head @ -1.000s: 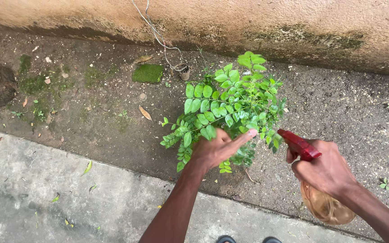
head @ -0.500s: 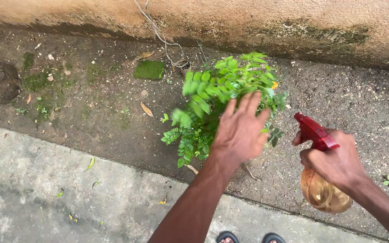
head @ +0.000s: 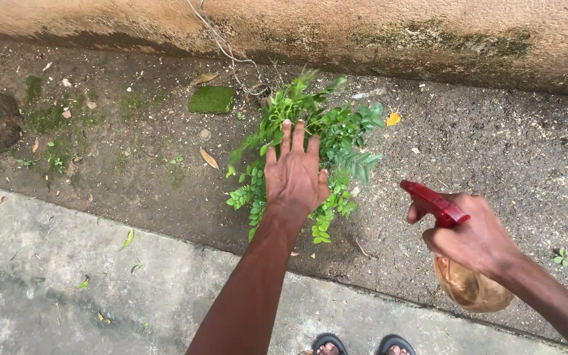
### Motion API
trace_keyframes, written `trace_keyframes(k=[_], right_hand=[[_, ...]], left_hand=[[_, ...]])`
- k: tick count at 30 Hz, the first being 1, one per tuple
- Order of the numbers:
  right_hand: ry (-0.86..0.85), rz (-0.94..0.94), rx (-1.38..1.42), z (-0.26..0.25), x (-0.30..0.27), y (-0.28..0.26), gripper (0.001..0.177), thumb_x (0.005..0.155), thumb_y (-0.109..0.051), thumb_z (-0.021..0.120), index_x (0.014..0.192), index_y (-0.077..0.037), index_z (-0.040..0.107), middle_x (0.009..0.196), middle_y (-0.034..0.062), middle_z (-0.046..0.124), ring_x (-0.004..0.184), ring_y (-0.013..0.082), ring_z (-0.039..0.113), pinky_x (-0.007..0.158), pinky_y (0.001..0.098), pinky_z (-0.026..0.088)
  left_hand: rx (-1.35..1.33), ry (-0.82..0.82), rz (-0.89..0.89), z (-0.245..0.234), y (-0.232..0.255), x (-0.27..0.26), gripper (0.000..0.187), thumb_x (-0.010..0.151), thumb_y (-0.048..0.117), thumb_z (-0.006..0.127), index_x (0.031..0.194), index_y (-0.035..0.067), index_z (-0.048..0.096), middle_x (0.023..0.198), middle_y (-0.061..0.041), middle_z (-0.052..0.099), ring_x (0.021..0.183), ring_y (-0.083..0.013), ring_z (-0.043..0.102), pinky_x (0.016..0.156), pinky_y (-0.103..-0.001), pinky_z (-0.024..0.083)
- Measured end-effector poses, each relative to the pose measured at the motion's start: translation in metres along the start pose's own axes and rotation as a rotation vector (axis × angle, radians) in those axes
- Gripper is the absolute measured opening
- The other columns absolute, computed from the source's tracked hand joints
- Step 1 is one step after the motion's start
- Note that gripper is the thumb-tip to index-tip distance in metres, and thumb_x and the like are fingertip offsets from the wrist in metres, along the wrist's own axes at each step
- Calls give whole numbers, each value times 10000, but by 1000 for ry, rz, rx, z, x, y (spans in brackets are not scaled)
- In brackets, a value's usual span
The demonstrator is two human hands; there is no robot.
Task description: The person sprays a small green plant with a red spray bottle and touches the leaves by hand.
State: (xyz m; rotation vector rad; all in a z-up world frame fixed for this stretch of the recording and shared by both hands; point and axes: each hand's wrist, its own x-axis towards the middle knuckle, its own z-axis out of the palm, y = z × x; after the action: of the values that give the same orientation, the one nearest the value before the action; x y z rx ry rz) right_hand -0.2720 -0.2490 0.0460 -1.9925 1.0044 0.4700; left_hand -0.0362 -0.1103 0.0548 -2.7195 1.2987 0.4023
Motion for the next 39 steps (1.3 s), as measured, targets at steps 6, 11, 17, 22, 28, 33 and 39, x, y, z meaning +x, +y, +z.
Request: trace_keyframes(k=[6,11,17,22,28,33,39], right_hand=[[-126,17,26,12,1,9,211,824,-138,601,956,-136,766,597,46,717,435,138,553,419,354,449],[-181,-32,65,20,7,24,207,780,-95,623,933,-104,762,593,82,708,427,148,518,417,331,404],[-166,-17,-8,29,21,44,182,865,-211,644,872,-71,760,617,27,724,391,159,476,389,338,407],[-144,-52,144,30,25,59,163,804,-164,624,900,-67,713,585,82,712,372,156,458,367,343,377],[-132,-24,42,26,19,48,163,827,-201,655,921,-108,750,617,25,751,374,143,531,380,340,420],[-138,-23,-12,31,18,41,179,803,-162,620,894,-135,772,616,56,743,412,149,511,415,352,404],[-104,-92,104,33,22,52,171,788,-222,662,843,-84,748,615,47,748,397,155,555,379,351,451]], left_hand=[[-8,-26,-47,-1,-11,-1,778,806,239,692,1509,135,373,1653,-143,201,1541,-316,159,1156,-589,276],[31,-65,-60,-3,-18,-6,822,800,222,693,1534,149,331,1668,-136,171,1541,-303,166,1152,-584,288],[56,-115,-46,1,-19,1,828,838,245,681,1554,154,276,1668,-135,104,1536,-315,114,1159,-606,251],[53,-139,-50,0,-17,-4,833,843,240,679,1562,154,267,1680,-130,108,1552,-308,113,1163,-590,281],[46,-113,-35,0,-15,-8,862,823,230,693,1563,146,259,1670,-141,125,1544,-317,110,1151,-597,284],[39,-61,-13,4,-12,-14,849,811,222,692,1553,139,287,1670,-144,148,1548,-327,119,1152,-595,294],[45,-43,-13,8,-9,-15,857,793,213,681,1546,121,281,1659,-165,132,1532,-348,110,1133,-595,294]])
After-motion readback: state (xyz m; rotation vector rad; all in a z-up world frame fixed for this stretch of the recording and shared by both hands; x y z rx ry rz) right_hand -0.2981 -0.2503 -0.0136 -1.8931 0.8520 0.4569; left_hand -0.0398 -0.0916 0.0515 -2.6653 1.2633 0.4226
